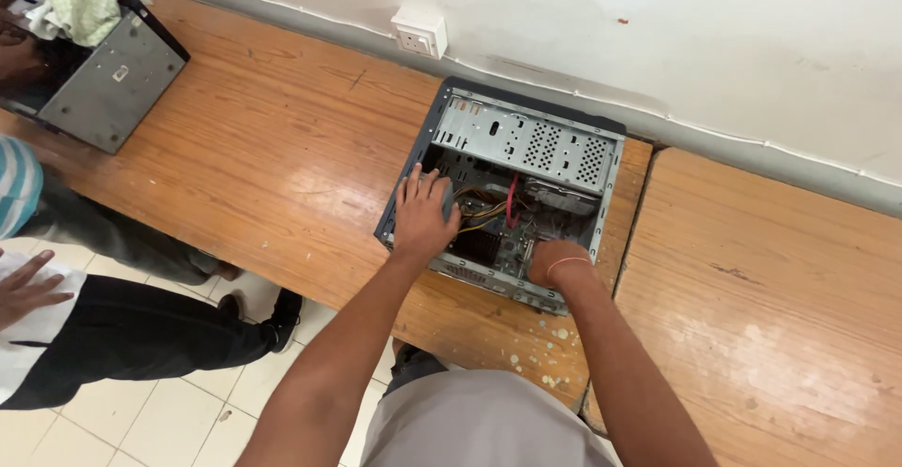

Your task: The person cleans the interior of an open desktop computer case placed on a wooden table. Using a cloth, they wipe the power supply unit, motherboard, and internal cables, moving components slightly to reach different areas.

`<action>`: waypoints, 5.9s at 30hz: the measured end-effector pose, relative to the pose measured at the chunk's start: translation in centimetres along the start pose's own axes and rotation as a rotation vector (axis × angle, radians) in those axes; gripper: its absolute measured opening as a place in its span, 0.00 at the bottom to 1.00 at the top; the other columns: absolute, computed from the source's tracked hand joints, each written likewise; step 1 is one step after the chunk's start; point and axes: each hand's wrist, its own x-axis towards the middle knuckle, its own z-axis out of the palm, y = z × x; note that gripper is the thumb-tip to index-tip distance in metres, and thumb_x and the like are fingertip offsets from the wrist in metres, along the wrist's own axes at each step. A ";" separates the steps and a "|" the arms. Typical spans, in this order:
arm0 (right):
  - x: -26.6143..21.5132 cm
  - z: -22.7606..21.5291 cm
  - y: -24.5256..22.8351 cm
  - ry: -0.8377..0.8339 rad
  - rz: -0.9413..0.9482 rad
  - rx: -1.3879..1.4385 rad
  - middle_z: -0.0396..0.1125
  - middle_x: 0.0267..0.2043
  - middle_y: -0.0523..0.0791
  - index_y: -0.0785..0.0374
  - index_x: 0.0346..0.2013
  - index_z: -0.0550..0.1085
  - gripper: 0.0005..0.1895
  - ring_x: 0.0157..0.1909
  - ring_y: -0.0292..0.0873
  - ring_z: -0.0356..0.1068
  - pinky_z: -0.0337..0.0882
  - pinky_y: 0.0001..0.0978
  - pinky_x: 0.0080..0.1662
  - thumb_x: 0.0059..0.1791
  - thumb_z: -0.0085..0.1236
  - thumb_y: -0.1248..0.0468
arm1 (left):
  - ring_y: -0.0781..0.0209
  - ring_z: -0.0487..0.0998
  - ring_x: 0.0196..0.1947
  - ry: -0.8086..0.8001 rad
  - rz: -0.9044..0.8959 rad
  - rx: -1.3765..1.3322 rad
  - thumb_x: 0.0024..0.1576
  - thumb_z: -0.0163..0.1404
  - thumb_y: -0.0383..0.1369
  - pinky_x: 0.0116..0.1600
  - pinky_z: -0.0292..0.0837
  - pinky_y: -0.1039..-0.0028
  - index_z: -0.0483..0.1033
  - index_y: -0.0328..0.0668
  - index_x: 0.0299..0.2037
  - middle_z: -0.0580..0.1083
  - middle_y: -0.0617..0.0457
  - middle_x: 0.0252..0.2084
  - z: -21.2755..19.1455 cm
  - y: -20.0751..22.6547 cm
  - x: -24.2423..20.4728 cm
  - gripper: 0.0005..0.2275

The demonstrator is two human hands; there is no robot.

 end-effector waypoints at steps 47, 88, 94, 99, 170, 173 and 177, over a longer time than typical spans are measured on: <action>4.8 1.7 -6.4 0.083 -0.074 0.854 0.79 0.49 0.51 0.55 0.46 0.83 0.26 0.53 0.51 0.78 0.72 0.39 0.57 0.38 0.64 0.46 | 0.36 0.51 0.75 0.015 0.048 -0.072 0.57 0.50 0.41 0.74 0.44 0.45 0.71 0.34 0.60 0.66 0.40 0.67 -0.2 -0.8 0.6 0.24; -12.3 0.1 -7.2 0.501 0.130 0.820 0.52 0.72 0.56 0.58 0.71 0.56 0.47 0.68 0.59 0.57 0.61 0.42 0.64 0.39 0.66 0.58 | 0.34 0.69 0.66 -1.272 0.242 -0.294 0.67 0.34 0.53 0.68 0.62 0.55 0.57 0.42 0.73 0.67 0.31 0.68 14.2 3.1 0.6 0.30; -15.4 3.2 -7.4 0.762 0.461 0.370 0.55 0.69 0.60 0.64 0.66 0.61 0.41 0.68 0.65 0.57 0.58 0.49 0.66 0.43 0.65 0.55 | 0.40 0.76 0.59 -1.535 0.249 -0.461 0.58 0.44 0.49 0.60 0.71 0.57 0.60 0.43 0.69 0.73 0.36 0.62 14.5 5.9 2.5 0.30; -15.5 4.9 -6.2 0.639 0.423 0.573 0.52 0.74 0.58 0.64 0.61 0.66 0.34 0.73 0.57 0.54 0.59 0.43 0.68 0.44 0.64 0.53 | 0.47 0.75 0.59 -1.235 0.428 -0.496 0.55 0.55 0.45 0.61 0.70 0.62 0.72 0.42 0.61 0.75 0.40 0.59 20.2 6.7 0.7 0.26; -19.1 3.9 -2.6 0.318 -0.005 0.223 0.36 0.75 0.67 0.59 0.40 0.68 0.14 0.68 0.65 0.57 0.68 0.49 0.59 0.46 0.62 0.60 | 0.55 0.80 0.44 -0.746 -0.509 -1.190 0.48 0.59 0.36 0.48 0.75 0.64 0.76 0.34 0.54 0.79 0.45 0.47 18.1 13.5 1.7 0.23; -20.0 3.3 -2.6 0.225 0.024 0.241 0.30 0.78 0.64 0.57 0.38 0.70 0.10 0.58 0.65 0.67 0.72 0.51 0.54 0.47 0.61 0.60 | 0.51 0.79 0.47 -0.615 -0.814 -1.250 0.48 0.58 0.35 0.48 0.74 0.59 0.72 0.38 0.56 0.77 0.44 0.50 17.5 15.6 2.0 0.24; -19.7 4.3 -1.7 0.206 -0.013 0.266 0.26 0.79 0.61 0.58 0.31 0.72 0.08 0.48 0.64 0.74 0.74 0.53 0.49 0.46 0.62 0.60 | 0.47 0.75 0.54 -0.085 -1.095 -1.445 0.50 0.61 0.35 0.56 0.69 0.60 0.68 0.38 0.59 0.75 0.43 0.56 21.0 16.2 2.3 0.26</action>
